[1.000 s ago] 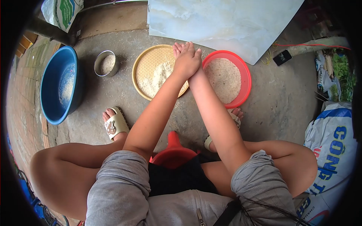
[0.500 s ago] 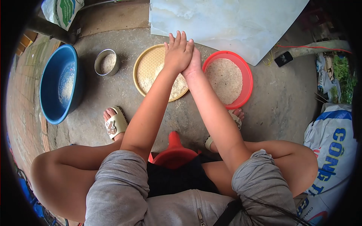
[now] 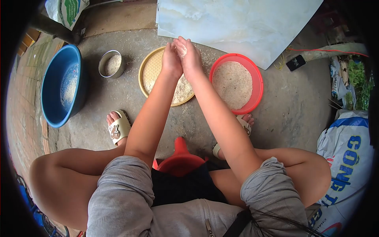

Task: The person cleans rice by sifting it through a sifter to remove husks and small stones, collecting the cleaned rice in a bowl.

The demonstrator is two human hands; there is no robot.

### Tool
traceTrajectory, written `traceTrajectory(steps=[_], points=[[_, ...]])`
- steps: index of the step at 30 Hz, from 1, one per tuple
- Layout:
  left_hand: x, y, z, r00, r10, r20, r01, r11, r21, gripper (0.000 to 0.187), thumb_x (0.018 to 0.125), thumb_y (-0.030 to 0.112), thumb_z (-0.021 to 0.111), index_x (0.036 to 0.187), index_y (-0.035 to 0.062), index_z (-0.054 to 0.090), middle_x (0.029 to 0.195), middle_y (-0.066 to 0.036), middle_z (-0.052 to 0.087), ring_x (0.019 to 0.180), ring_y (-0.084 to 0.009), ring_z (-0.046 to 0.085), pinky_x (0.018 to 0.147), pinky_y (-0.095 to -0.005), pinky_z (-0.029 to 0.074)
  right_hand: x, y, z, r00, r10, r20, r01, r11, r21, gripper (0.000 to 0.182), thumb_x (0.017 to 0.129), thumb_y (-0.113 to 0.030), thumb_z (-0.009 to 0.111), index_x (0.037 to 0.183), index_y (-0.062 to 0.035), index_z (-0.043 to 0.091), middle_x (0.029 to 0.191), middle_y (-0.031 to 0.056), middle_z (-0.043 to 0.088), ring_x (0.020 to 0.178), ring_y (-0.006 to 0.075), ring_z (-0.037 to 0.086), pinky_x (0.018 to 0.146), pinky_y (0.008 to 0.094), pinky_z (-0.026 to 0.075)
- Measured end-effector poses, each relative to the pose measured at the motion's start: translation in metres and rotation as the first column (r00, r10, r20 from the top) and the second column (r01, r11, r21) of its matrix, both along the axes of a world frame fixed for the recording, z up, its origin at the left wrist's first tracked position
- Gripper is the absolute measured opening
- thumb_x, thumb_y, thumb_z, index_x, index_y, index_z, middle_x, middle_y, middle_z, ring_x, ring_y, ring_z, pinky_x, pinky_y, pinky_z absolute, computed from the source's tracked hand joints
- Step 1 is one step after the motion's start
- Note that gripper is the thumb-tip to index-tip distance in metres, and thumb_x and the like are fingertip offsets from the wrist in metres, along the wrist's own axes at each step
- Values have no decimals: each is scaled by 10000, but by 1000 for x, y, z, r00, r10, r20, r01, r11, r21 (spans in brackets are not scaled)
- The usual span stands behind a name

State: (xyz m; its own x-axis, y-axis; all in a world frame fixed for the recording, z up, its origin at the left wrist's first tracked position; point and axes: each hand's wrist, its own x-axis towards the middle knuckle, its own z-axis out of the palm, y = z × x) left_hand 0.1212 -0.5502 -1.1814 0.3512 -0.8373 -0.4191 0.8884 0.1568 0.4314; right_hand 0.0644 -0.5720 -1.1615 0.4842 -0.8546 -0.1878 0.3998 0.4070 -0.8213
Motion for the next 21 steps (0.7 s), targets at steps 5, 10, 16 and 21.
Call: traceTrajectory(steps=[5,10,16,21], points=[[12,6,-41,941,23,-337,-162,907,-389,431,968,280,241,1257,-15,365,1269,-166,462,1185,-301,446,1029,-414,346,3,22,-9,838,-116,-533,-334,663,-670,405,949,-334,360,1078,-65,633,1106,167,603,1189,327,452,1011,334,319],[10,10,-62,844,-77,-531,-249,821,-514,397,961,234,277,1271,8,381,1264,-174,466,1179,-304,454,1015,-420,372,0,25,-28,790,-270,-550,-364,515,-776,400,947,-358,354,1217,-100,496,1268,135,474,1274,309,337,1073,404,220],[14,9,-59,913,147,-381,-238,950,-203,386,963,255,291,1242,20,416,1263,-157,471,1168,-298,463,1002,-417,388,-6,26,-28,748,-252,-614,-408,556,-725,416,958,-349,305,1116,-134,624,1243,114,531,1319,318,272,1083,503,60],[4,21,-57,913,-60,-403,5,991,-135,395,968,311,285,1211,41,441,1267,-134,474,1148,-277,477,990,-432,389,-4,27,-51,634,-346,-691,-464,545,-698,414,940,-389,294,1215,-224,556,1377,85,401,1368,318,127,1075,546,15]])
